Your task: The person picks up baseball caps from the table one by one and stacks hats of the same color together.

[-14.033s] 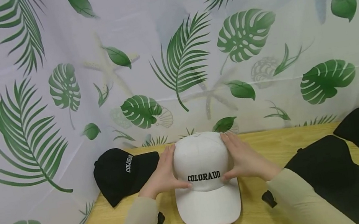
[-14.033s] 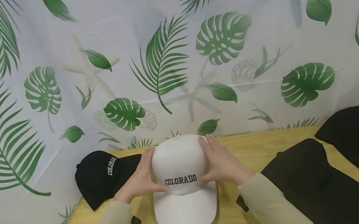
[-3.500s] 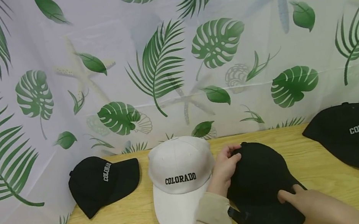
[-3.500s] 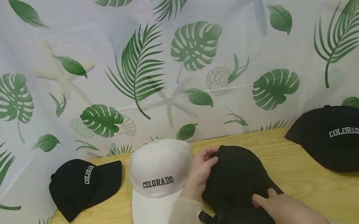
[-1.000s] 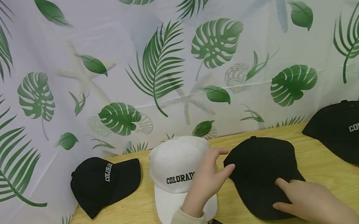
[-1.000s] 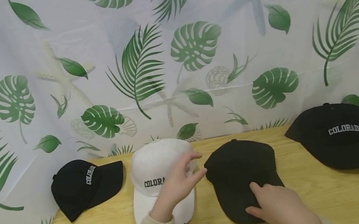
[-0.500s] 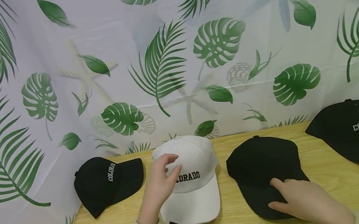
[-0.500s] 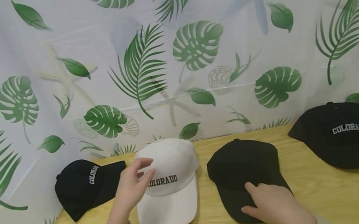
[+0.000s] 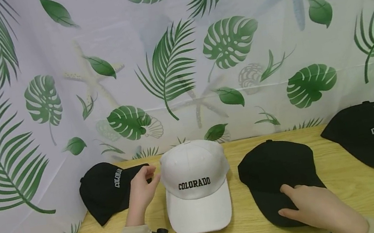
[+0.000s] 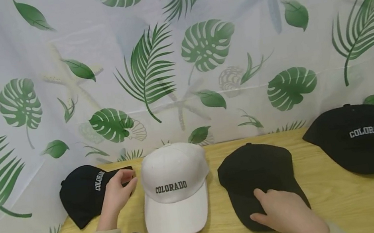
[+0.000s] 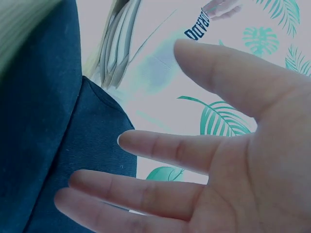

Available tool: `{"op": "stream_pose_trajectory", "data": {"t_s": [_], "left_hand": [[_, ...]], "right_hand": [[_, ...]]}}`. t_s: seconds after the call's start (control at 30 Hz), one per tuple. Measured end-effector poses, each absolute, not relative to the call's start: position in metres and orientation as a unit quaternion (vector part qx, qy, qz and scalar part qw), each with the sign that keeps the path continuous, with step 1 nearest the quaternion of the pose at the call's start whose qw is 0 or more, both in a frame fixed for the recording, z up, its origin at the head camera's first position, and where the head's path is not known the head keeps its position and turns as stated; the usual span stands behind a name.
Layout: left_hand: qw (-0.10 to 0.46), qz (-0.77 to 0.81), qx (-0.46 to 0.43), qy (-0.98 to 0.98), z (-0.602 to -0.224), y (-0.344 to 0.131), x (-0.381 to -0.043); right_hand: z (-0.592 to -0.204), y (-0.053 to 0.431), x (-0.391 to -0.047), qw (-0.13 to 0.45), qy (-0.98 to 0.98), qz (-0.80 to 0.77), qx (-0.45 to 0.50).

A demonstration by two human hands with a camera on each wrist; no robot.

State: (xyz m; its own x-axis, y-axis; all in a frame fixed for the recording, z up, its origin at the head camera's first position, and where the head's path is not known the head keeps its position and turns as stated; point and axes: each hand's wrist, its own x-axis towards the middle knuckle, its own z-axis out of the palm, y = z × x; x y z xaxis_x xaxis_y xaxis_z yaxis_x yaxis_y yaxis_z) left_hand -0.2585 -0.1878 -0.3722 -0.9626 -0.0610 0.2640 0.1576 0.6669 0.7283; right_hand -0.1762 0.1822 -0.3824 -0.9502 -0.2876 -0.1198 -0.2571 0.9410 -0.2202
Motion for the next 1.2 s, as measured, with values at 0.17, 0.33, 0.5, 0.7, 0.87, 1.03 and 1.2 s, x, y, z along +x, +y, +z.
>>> {"op": "stream_pose_trajectory", "data": {"t_s": [0.17, 0.33, 0.5, 0.7, 0.87, 1.03, 1.2], "left_hand": [[0.117, -0.412, -0.013, -0.904, -0.376, -0.191, -0.268], [0.108, -0.365, -0.008, -0.925, -0.378, -0.195, -0.285], [0.06, -0.287, 0.006, -0.956, -0.384, -0.205, -0.306], [-0.022, -0.23, 0.038, -0.972, -0.393, -0.214, -0.324], [-0.06, -0.205, 0.076, -0.974, -0.401, -0.215, -0.328], [-0.058, -0.184, 0.105, -0.975, -0.407, -0.213, -0.328], [-0.032, -0.132, 0.115, -0.984, -0.413, -0.215, -0.328]], "right_hand": [[-0.381, 0.183, -0.178, 0.078, 0.981, -0.106, -0.139], [-0.381, 0.184, -0.178, 0.081, 0.981, -0.112, -0.136], [-0.38, 0.185, -0.178, 0.087, 0.981, -0.114, -0.133], [-0.381, 0.186, -0.177, 0.099, 0.979, -0.121, -0.13], [-0.382, 0.185, -0.177, 0.108, 0.978, -0.123, -0.128], [-0.383, 0.185, -0.177, 0.108, 0.978, -0.126, -0.127], [-0.382, 0.185, -0.178, 0.109, 0.978, -0.129, -0.125]]}}
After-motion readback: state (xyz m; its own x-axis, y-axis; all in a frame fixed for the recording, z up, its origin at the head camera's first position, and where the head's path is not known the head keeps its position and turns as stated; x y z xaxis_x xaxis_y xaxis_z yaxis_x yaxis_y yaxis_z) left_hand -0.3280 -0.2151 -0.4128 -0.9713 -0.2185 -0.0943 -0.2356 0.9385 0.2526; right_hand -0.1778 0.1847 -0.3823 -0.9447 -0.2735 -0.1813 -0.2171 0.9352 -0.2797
